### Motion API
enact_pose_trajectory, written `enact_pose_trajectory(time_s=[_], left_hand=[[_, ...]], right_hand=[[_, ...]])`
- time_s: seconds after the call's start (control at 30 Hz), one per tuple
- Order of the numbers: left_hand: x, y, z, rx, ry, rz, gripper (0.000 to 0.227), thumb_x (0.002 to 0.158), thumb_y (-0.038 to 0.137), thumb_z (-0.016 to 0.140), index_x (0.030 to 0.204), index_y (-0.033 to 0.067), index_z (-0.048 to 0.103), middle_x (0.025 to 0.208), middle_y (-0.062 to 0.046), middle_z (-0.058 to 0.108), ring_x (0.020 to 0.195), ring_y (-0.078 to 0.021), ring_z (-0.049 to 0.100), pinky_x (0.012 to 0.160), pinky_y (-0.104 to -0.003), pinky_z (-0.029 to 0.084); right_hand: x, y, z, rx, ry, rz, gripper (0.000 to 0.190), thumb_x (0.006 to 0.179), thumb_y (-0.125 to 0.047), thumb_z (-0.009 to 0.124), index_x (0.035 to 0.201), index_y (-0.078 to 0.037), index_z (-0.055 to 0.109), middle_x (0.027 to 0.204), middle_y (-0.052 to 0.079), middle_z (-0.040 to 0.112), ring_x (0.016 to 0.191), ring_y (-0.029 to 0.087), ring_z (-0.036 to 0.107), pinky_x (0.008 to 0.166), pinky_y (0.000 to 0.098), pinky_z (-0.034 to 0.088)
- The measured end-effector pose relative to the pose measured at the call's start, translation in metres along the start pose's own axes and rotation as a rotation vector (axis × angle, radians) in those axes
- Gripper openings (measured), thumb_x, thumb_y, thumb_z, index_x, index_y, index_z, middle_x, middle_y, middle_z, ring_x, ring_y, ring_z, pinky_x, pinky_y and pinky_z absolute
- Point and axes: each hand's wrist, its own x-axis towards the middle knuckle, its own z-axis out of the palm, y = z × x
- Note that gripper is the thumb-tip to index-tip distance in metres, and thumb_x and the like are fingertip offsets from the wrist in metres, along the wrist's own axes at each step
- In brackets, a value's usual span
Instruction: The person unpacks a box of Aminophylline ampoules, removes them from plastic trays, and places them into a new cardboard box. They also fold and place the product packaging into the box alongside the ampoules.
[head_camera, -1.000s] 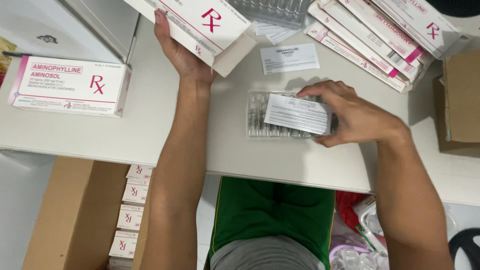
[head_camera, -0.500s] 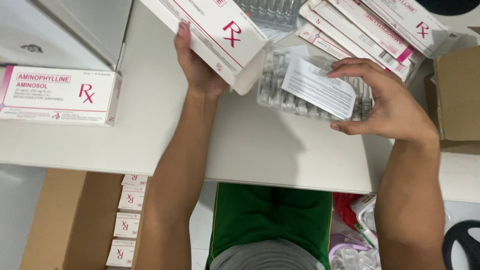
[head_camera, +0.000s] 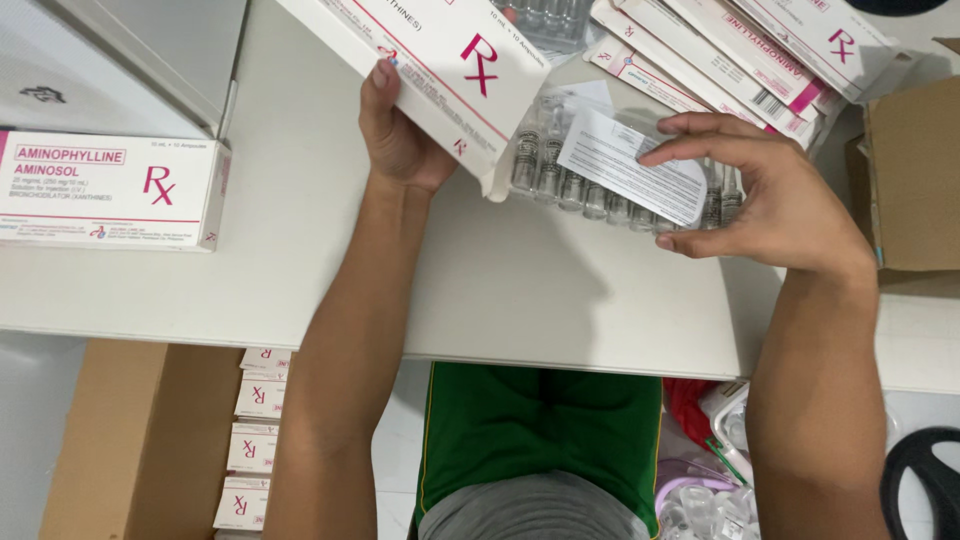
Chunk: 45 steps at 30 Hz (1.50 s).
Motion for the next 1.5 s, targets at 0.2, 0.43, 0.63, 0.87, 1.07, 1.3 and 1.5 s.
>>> enact_pose_trajectory(time_s=[0.2,0.43,0.63,0.87,1.07,1.3,1.5], left_hand=[[-0.005,-0.012,-0.011,-0.09,-0.036,-0.185,0.066,0.096,0.041,0.079,0.142,0.0014,0.053,0.132,-0.013,0.066,0.126,-0.0268,0.065,0.113,-0.047,0.055],[-0.009,-0.025,0.005,-0.146,0.001,-0.28,0.07,0.089,0.031,0.083,0.146,0.0051,0.052,0.135,-0.009,0.067,0.127,-0.0239,0.066,0.113,-0.048,0.055],[-0.015,-0.04,0.02,-0.166,-0.01,-0.349,0.062,0.098,0.026,0.075,0.147,-0.0019,0.049,0.133,-0.015,0.067,0.123,-0.0272,0.067,0.111,-0.048,0.055],[-0.014,-0.049,0.026,-0.211,0.107,-0.327,0.069,0.091,0.034,0.074,0.146,0.0012,0.048,0.134,-0.016,0.066,0.124,-0.0311,0.066,0.108,-0.052,0.056],[-0.011,-0.032,0.025,-0.25,0.173,-0.166,0.086,0.088,0.054,0.071,0.151,0.0023,0.044,0.139,-0.018,0.06,0.128,-0.0324,0.064,0.111,-0.052,0.055],[-0.011,-0.041,0.034,-0.311,0.165,-0.176,0.099,0.091,0.073,0.055,0.154,-0.0014,0.038,0.144,-0.026,0.057,0.128,-0.0376,0.063,0.108,-0.053,0.056],[-0.017,-0.05,0.041,-0.265,0.152,-0.233,0.091,0.098,0.065,0.053,0.161,0.0011,0.035,0.146,-0.024,0.053,0.13,-0.0336,0.06,0.11,-0.048,0.054]], right_hand=[[0.0,0.001,0.001,0.122,0.057,-0.078,0.067,0.058,-0.005,0.089,0.122,-0.014,0.072,0.142,0.011,0.062,0.146,0.025,0.049,0.124,0.0428,0.038],[0.0,0.002,0.003,0.14,0.07,-0.051,0.067,0.06,-0.005,0.088,0.124,-0.014,0.073,0.152,0.018,0.058,0.149,0.027,0.049,0.124,0.0423,0.037],[0.002,0.002,0.01,0.121,0.116,-0.084,0.065,0.066,-0.014,0.09,0.128,-0.015,0.073,0.157,0.02,0.056,0.15,0.03,0.052,0.125,0.0437,0.039],[0.005,-0.008,0.021,0.244,0.324,-0.156,0.069,0.076,-0.036,0.088,0.133,-0.006,0.063,0.144,0.015,0.061,0.135,0.027,0.06,0.116,0.0422,0.047],[0.006,-0.002,0.017,0.59,0.492,-0.379,0.058,0.09,-0.044,0.082,0.124,0.0,0.067,0.133,0.019,0.067,0.132,0.027,0.066,0.116,0.0419,0.055],[0.003,-0.004,0.031,0.307,0.297,-0.545,0.059,0.082,-0.036,0.089,0.124,0.002,0.069,0.134,0.015,0.071,0.129,0.029,0.068,0.116,0.0432,0.058],[-0.002,-0.029,0.044,-0.238,0.474,-0.474,0.046,0.083,-0.038,0.088,0.115,-0.005,0.079,0.123,0.017,0.066,0.112,0.03,0.055,0.091,0.0393,0.045]])
